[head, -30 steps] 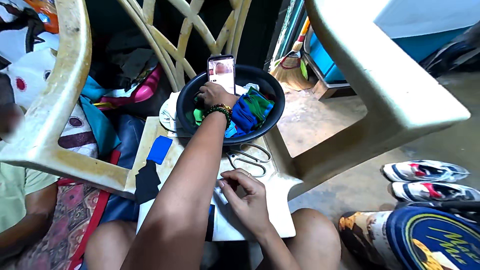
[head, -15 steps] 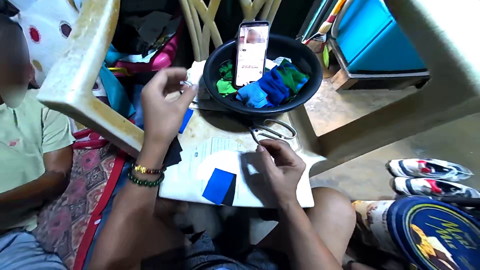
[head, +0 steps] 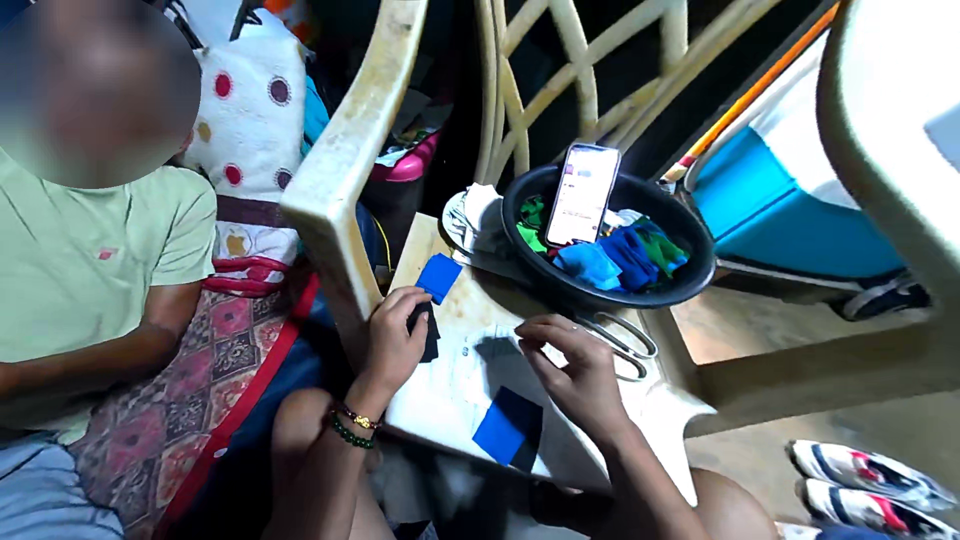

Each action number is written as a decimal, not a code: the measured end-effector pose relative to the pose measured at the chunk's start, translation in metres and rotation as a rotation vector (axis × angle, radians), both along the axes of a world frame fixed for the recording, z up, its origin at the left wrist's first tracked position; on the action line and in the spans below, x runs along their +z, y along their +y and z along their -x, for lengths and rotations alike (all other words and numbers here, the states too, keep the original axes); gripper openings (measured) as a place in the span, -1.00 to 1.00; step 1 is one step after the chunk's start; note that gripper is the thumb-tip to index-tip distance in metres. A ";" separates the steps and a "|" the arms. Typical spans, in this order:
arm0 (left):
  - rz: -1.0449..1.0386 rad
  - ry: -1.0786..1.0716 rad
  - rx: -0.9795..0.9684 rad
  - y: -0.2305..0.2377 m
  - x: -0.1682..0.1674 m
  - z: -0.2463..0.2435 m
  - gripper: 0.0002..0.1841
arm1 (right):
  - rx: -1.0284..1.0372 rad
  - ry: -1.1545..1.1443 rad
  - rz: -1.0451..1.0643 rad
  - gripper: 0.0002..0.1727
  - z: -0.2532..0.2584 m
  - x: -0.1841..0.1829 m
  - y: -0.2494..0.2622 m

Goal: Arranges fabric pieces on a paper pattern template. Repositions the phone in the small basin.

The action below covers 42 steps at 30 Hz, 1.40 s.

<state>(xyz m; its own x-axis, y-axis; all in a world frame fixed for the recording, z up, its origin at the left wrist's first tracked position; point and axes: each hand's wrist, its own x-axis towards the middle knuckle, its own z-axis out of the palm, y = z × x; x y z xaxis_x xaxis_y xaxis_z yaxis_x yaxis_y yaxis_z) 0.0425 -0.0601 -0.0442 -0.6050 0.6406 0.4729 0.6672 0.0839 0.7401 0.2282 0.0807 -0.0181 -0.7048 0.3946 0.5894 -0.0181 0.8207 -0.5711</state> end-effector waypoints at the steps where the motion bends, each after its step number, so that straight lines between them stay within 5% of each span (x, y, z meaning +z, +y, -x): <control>1: -0.009 -0.015 0.008 0.000 0.000 0.000 -0.77 | 0.019 -0.029 0.020 -0.79 0.012 0.002 0.002; 11: 0.004 0.048 -0.070 -0.020 0.011 0.002 -0.74 | 0.189 -0.313 0.175 -0.86 0.098 0.009 -0.005; 15: 0.204 0.247 -0.257 -0.032 0.018 0.004 -0.66 | 0.185 -0.353 0.171 -0.87 0.094 0.016 -0.003; 18: 0.246 0.221 -0.344 -0.036 0.008 0.007 -0.83 | 0.205 -0.334 0.140 -0.85 0.086 0.015 0.007; 32: 0.185 0.039 -0.378 -0.039 0.016 0.014 -0.86 | 0.270 -0.440 0.410 -0.88 0.054 0.012 -0.008; 42: 0.185 0.027 -0.375 -0.039 0.014 0.016 -0.84 | 0.255 -0.319 0.238 -0.82 0.058 -0.011 -0.032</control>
<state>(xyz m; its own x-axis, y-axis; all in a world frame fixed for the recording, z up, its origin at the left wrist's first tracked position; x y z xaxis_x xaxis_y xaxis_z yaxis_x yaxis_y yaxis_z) 0.0262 -0.0994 -0.0304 -0.3026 0.8899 0.3412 0.6957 -0.0385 0.7173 0.1704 0.0485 -0.0288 -0.9282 0.2829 0.2418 0.0048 0.6587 -0.7524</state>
